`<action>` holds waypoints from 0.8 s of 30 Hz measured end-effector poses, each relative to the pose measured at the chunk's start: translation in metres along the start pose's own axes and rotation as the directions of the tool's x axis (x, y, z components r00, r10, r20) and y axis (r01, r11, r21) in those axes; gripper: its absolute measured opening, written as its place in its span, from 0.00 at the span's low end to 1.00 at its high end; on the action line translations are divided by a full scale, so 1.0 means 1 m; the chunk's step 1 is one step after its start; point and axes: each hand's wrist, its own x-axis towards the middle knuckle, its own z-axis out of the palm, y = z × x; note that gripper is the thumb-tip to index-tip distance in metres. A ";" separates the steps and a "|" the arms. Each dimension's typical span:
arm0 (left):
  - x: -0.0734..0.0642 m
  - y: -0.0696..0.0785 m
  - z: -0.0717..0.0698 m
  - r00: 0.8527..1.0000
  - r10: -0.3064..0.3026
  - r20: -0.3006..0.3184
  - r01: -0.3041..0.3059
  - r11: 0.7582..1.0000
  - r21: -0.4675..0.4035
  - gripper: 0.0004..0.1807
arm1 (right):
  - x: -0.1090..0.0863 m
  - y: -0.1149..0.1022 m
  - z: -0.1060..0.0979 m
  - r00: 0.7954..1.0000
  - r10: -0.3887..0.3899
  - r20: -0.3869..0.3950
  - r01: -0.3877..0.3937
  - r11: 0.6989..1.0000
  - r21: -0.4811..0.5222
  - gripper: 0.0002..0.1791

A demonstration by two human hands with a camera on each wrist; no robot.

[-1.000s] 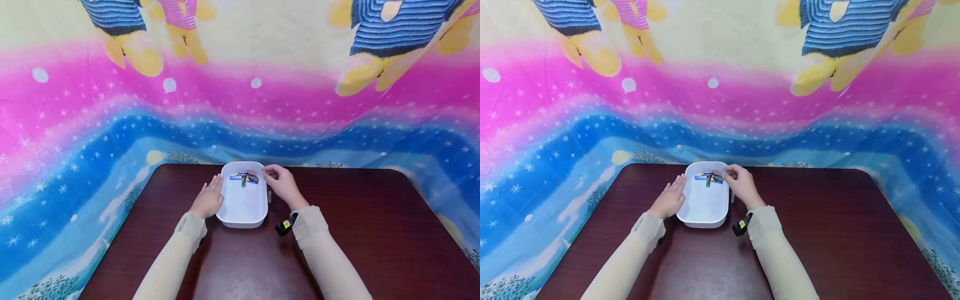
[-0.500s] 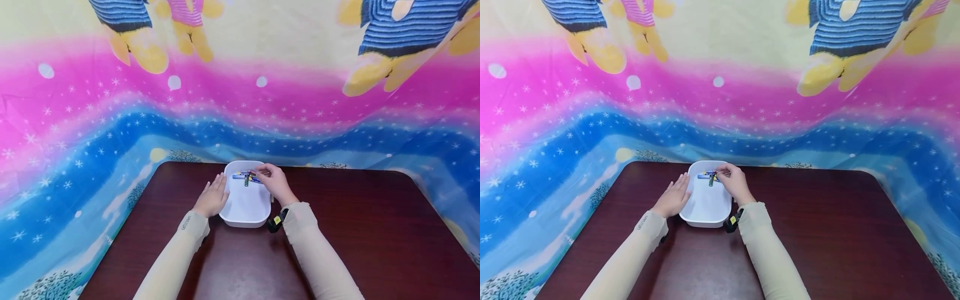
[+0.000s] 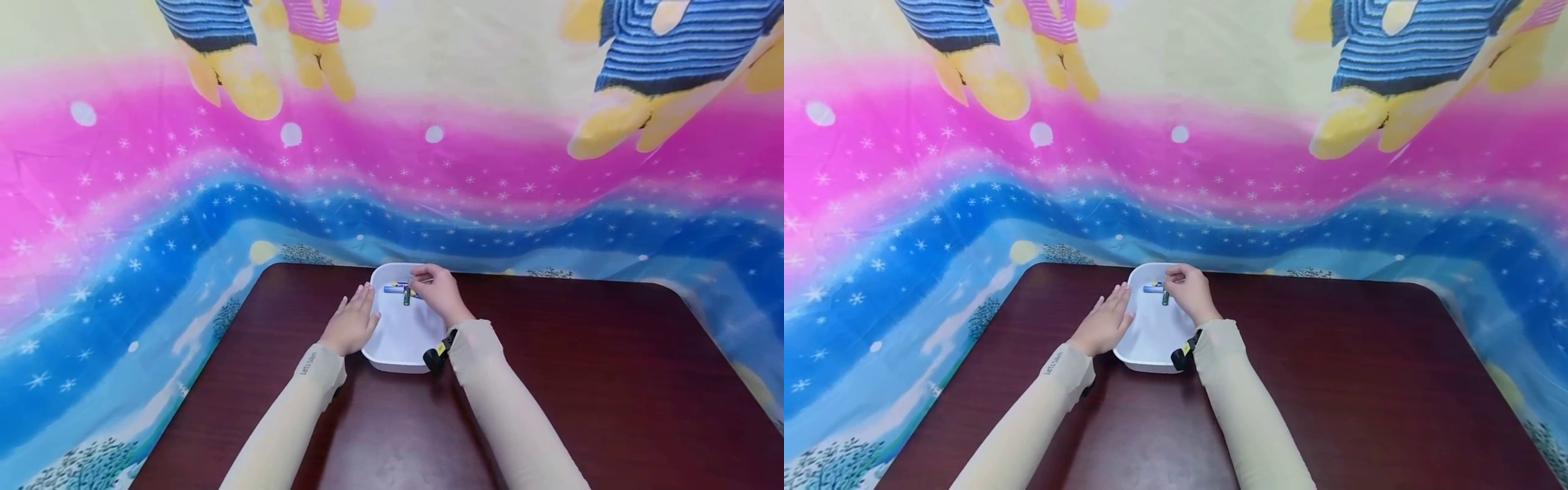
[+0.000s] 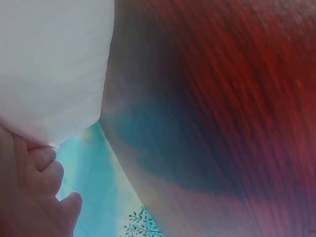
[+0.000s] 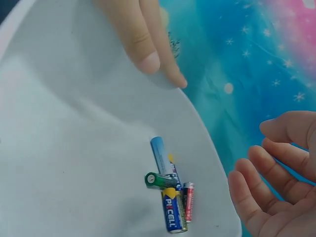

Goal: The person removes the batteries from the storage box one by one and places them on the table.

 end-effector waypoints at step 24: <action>-0.002 0.003 -0.001 1.000 0.016 -0.019 -0.016 1.000 -0.011 0.35 | 0.017 0.021 0.035 0.993 0.114 -0.025 -0.115 0.993 -0.025 0.19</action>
